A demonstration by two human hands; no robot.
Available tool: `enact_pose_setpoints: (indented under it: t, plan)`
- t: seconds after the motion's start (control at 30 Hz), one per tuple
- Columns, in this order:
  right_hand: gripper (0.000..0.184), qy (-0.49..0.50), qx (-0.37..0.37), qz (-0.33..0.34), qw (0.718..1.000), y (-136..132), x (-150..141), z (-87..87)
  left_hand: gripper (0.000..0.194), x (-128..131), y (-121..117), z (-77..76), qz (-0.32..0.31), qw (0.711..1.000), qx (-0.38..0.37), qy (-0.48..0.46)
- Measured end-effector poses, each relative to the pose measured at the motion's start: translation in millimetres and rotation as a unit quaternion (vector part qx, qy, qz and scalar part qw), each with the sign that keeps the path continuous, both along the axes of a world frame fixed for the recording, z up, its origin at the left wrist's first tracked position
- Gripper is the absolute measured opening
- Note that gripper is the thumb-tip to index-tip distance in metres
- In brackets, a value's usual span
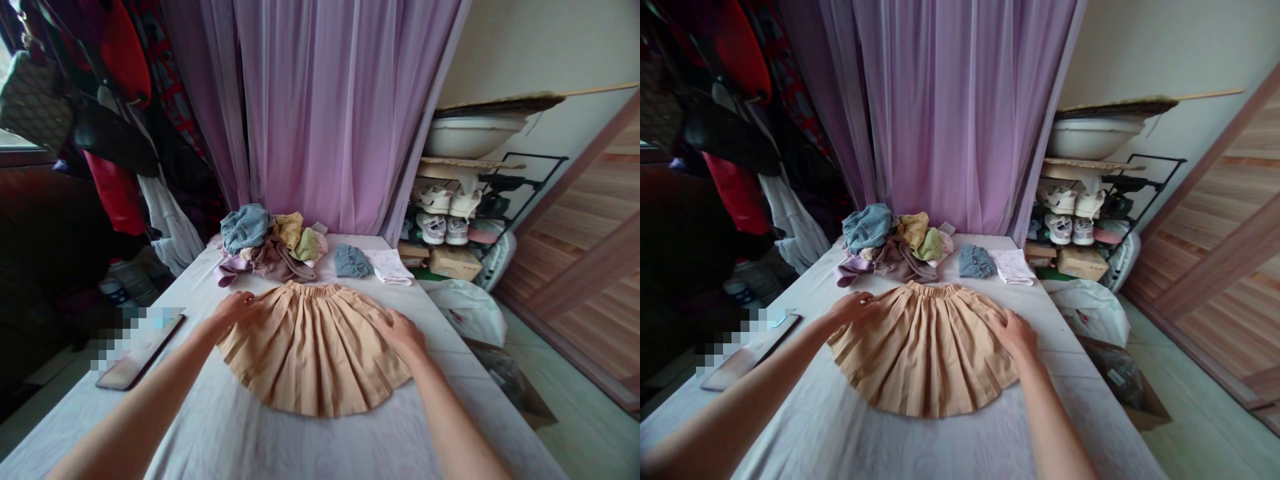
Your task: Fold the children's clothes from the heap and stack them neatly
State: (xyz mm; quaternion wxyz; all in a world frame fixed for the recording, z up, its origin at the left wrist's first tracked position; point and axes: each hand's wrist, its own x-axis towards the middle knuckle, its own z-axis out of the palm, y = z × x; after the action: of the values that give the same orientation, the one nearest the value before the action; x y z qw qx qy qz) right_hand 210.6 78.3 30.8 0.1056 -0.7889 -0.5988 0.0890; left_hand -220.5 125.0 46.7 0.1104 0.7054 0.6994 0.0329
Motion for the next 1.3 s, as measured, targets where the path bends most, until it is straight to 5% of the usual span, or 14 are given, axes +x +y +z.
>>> enact_pose_setpoints:
  t: [0.17,0.33,0.47,0.63,0.77,0.97,1.3]
  plan:
    - [0.036,-0.024,0.012,0.067,0.997,-3.1,-1.1,-3.3,0.028,10.2,0.4,-6.9,-0.015,0.999,0.039,0.033]
    - [0.038,-0.038,0.032,-0.039,0.998,2.9,-5.6,3.1,0.036,13.4,4.7,0.3,0.059,0.996,0.043,0.050]
    - [0.037,-0.012,0.035,-0.015,0.999,6.9,-3.0,-4.1,0.034,29.3,9.7,10.8,0.067,0.993,0.076,0.066]
    - [0.038,0.086,0.073,-0.029,0.993,6.6,4.7,-12.3,0.036,94.0,25.5,19.2,-0.153,0.977,0.148,0.029]
    - [0.043,0.192,0.116,-0.026,0.974,0.2,18.4,-17.0,0.037,135.3,48.4,18.3,-0.238,0.966,0.095,0.036]
    - [0.037,0.248,0.139,-0.013,0.959,-3.5,28.8,-25.7,0.028,145.8,82.7,15.0,-0.207,0.976,0.052,0.050]
    - [0.040,0.113,0.078,-0.041,0.990,-2.3,25.8,-16.7,0.036,145.4,92.5,-1.0,-0.162,0.985,0.033,0.042]
